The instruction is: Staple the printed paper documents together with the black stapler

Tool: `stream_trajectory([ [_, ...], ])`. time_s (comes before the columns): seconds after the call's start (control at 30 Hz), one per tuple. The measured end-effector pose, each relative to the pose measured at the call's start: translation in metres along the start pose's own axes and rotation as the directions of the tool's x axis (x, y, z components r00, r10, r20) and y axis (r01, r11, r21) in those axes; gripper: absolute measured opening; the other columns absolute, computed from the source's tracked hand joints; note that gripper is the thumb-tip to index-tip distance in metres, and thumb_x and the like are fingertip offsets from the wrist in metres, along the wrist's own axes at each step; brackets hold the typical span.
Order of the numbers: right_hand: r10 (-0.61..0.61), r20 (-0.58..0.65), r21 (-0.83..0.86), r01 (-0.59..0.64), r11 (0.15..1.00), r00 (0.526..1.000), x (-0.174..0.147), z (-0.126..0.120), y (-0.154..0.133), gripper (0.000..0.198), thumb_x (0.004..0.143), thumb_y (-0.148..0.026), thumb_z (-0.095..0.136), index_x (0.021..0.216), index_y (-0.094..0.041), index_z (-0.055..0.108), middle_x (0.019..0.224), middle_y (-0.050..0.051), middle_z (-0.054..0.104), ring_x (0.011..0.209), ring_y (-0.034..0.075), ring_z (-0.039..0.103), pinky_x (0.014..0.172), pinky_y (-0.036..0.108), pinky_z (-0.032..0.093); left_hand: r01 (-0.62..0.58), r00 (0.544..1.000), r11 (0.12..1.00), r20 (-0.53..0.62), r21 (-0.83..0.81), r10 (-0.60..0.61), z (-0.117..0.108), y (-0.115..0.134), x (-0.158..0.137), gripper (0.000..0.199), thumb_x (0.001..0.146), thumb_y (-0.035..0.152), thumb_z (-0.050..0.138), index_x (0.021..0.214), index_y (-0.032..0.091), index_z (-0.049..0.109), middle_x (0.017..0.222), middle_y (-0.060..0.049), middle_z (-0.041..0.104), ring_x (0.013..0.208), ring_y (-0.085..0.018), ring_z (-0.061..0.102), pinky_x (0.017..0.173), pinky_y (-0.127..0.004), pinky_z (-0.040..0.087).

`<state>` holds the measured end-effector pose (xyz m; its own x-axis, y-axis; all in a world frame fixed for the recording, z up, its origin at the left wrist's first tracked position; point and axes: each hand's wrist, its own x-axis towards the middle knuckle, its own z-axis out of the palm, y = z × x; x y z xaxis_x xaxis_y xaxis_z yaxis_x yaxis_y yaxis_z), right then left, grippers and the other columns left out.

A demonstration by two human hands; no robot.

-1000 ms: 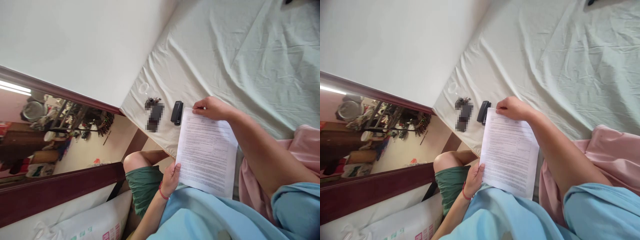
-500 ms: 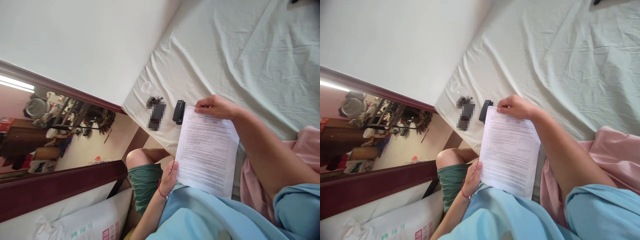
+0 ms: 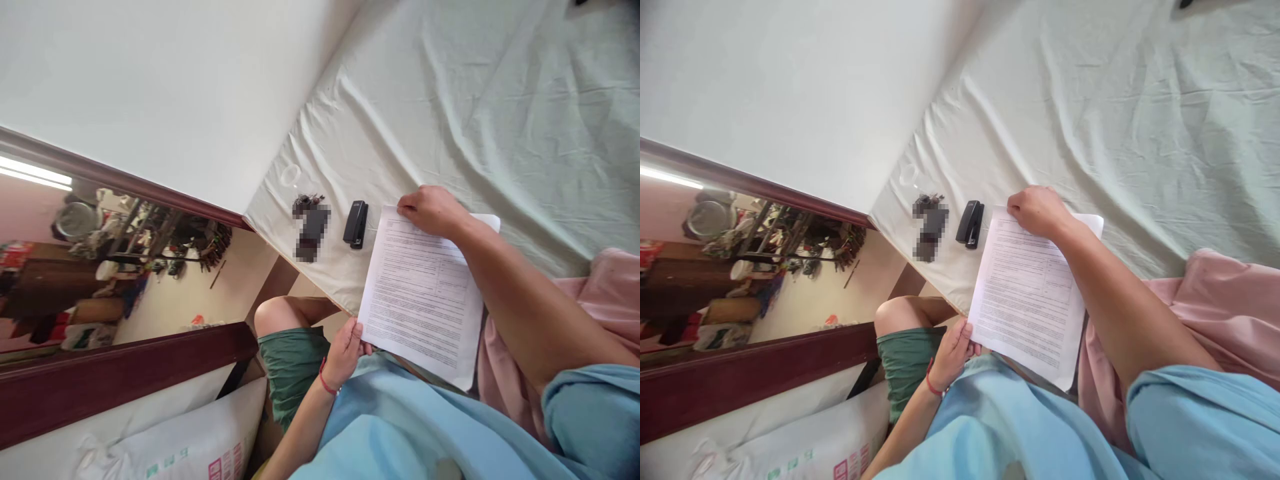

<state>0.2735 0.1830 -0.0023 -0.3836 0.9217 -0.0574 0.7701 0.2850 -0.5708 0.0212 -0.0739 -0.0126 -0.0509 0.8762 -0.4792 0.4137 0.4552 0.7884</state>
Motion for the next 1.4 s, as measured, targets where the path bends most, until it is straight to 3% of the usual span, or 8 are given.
stream_trajectory([
  [0.2, 0.014, 0.014, 0.111, -0.016, 0.994, 1.0, 0.002, 0.0, 0.004, 0.027, 0.096, -0.032, 0.051, 0.092, -0.024, 0.077, 0.09, 0.006, 0.074, 0.084, 0.023, 0.061, 0.07, 0.034, 0.039, 0.056, 0.998, 0.995, -0.016, -0.087, -0.058, -0.006, -0.012, 0.001, 0.063, 0.094, 0.078, 0.054, 0.073, 0.019, 0.057, 0.049, 0.0, 0.061, 0.042, -0.008, 0.041, 0.046, -0.021, 0.033],
  [0.37, 0.015, 0.029, 0.107, -0.018, 0.994, 0.999, 0.001, 0.0, 0.004, 0.027, 0.096, -0.031, 0.051, 0.092, -0.023, 0.077, 0.092, 0.005, 0.075, 0.085, 0.022, 0.062, 0.072, 0.034, 0.04, 0.11, 0.991, 0.961, 0.099, -0.255, -0.087, -0.008, -0.019, -0.004, 0.055, 0.093, 0.071, 0.061, 0.085, 0.016, 0.06, 0.062, -0.004, 0.073, 0.039, -0.005, 0.038, 0.044, -0.02, 0.027],
  [0.67, -0.043, 0.046, 0.13, 0.036, 0.991, 0.998, 0.0, 0.003, 0.003, 0.027, 0.096, -0.033, 0.052, 0.091, -0.025, 0.078, 0.089, 0.004, 0.076, 0.082, 0.021, 0.063, 0.072, 0.033, 0.041, 0.228, 0.97, 0.963, 0.121, -0.144, -0.212, -0.014, -0.03, -0.001, 0.065, 0.086, 0.082, 0.059, 0.075, 0.019, 0.054, 0.051, -0.004, 0.068, 0.037, -0.005, 0.03, 0.041, -0.021, 0.02],
  [1.07, -0.026, 0.045, 0.152, 0.019, 0.988, 0.999, -0.001, -0.001, 0.003, 0.028, 0.096, -0.032, 0.052, 0.092, -0.023, 0.078, 0.088, 0.005, 0.074, 0.081, 0.021, 0.062, 0.073, 0.033, 0.041, 0.235, 0.966, 0.963, 0.144, -0.135, -0.216, -0.02, -0.048, -0.001, 0.056, 0.095, 0.072, 0.051, 0.075, 0.019, 0.055, 0.052, -0.004, 0.067, 0.038, -0.008, 0.037, 0.044, -0.021, 0.029],
  [1.13, -0.003, 0.051, 0.129, -0.004, 0.992, 0.999, -0.001, -0.002, 0.003, 0.028, 0.097, -0.031, 0.051, 0.092, -0.023, 0.077, 0.089, 0.006, 0.074, 0.081, 0.021, 0.061, 0.072, 0.033, 0.041, 0.175, 0.984, 0.984, 0.037, 0.021, -0.176, -0.017, -0.058, 0.005, 0.046, 0.098, 0.059, 0.05, 0.075, 0.019, 0.058, 0.059, -0.006, 0.07, 0.044, -0.012, 0.048, 0.048, -0.024, 0.04],
  [1.23, 0.002, 0.052, 0.105, -0.007, 0.994, 0.999, -0.001, -0.002, 0.005, 0.027, 0.097, -0.031, 0.051, 0.092, -0.022, 0.076, 0.088, 0.007, 0.073, 0.081, 0.022, 0.061, 0.073, 0.033, 0.041, -0.1, 0.993, 0.922, -0.024, 0.374, 0.118, -0.01, -0.073, 0.014, 0.024, 0.093, 0.037, 0.057, 0.093, 0.017, 0.072, 0.095, -0.014, 0.08, 0.085, -0.025, 0.074, 0.079, -0.039, 0.06],
  [1.3, 0.007, 0.049, 0.092, -0.011, 0.996, 0.999, -0.001, -0.002, 0.006, 0.028, 0.097, -0.031, 0.05, 0.092, -0.022, 0.076, 0.088, 0.007, 0.072, 0.081, 0.022, 0.061, 0.073, 0.034, 0.041, -0.304, 0.949, 0.808, 0.085, 0.505, 0.304, -0.004, -0.082, 0.02, 0.031, 0.09, 0.031, 0.058, 0.112, 0.017, 0.075, 0.118, -0.018, 0.078, 0.114, -0.033, 0.072, 0.098, -0.05, 0.06],
  [1.4, 0.005, 0.057, 0.09, -0.01, 0.996, 0.998, 0.0, -0.001, 0.008, 0.029, 0.097, -0.033, 0.05, 0.092, -0.022, 0.076, 0.089, 0.008, 0.073, 0.082, 0.022, 0.061, 0.072, 0.034, 0.041, -0.536, 0.843, 0.632, 0.322, 0.56, 0.43, 0.005, -0.094, 0.025, 0.035, 0.093, 0.031, 0.052, 0.116, 0.018, 0.076, 0.119, -0.019, 0.077, 0.118, -0.036, 0.07, 0.105, -0.056, 0.058],
])
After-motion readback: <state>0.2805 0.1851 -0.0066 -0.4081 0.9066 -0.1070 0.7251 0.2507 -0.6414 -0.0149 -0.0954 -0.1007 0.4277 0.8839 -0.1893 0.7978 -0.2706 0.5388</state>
